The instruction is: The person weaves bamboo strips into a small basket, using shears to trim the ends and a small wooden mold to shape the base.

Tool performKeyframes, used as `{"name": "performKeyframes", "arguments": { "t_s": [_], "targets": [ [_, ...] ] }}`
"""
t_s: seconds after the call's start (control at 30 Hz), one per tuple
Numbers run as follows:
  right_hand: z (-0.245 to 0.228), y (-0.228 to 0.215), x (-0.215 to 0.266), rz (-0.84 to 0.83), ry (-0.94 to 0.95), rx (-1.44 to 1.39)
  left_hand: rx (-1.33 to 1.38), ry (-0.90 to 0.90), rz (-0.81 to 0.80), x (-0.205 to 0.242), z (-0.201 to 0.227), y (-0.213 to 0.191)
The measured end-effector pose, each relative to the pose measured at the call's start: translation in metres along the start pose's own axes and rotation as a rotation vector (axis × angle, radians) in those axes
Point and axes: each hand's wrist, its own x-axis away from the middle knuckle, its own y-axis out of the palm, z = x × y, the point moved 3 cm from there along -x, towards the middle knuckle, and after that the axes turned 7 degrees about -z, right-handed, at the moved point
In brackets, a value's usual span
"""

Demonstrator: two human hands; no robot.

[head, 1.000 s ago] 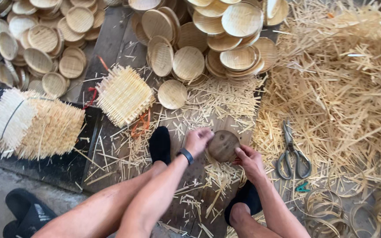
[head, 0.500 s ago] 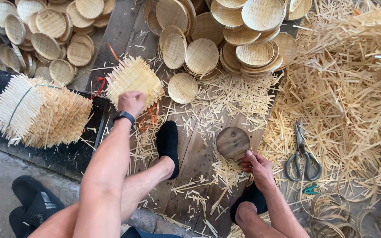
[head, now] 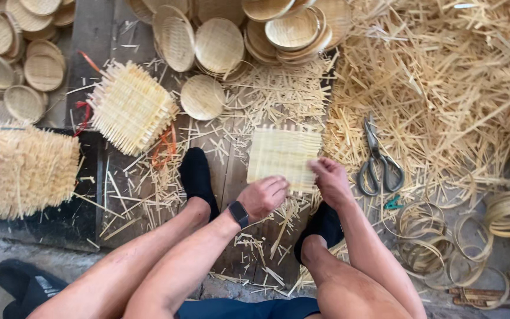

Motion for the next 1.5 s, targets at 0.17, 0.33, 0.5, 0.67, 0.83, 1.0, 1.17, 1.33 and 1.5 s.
{"name": "performKeyframes", "arguments": {
  "t_s": [0.17,0.33,0.5,0.67,0.83,1.0,1.17,1.33,1.5],
  "targets": [
    [0.023,-0.010,-0.011,0.105,-0.032,0.088,0.309,-0.277,0.152,0.022,-0.024,0.028],
    [0.031,-0.013,-0.017,0.160,-0.067,0.171,0.701,-1.240,0.197,0.048,-0.125,0.069],
    [0.032,-0.013,-0.016,0.165,-0.104,0.174,1.193,-1.210,0.250,0.057,-0.142,0.113],
    [0.034,-0.014,-0.015,0.168,-0.108,0.185,1.084,-1.207,0.175,0.051,-0.135,0.101],
    [0.028,-0.013,-0.008,0.198,-0.075,0.216,0.762,-1.459,0.066,0.035,-0.168,0.050],
    [0.014,-0.025,0.001,0.303,-0.164,0.148,-0.215,-0.860,0.268,0.006,-0.234,0.014],
    [-0.013,-0.034,0.009,0.376,-0.250,0.193,-0.411,-0.598,-0.176,-0.016,-0.242,0.020],
    [-0.076,-0.001,0.041,0.339,-0.581,0.779,-0.050,-0.463,0.175,-0.049,-0.186,-0.031],
    [-0.137,0.060,0.061,0.208,-0.972,0.966,1.288,-0.789,0.472,-0.073,-0.077,-0.061]
  ]
}}
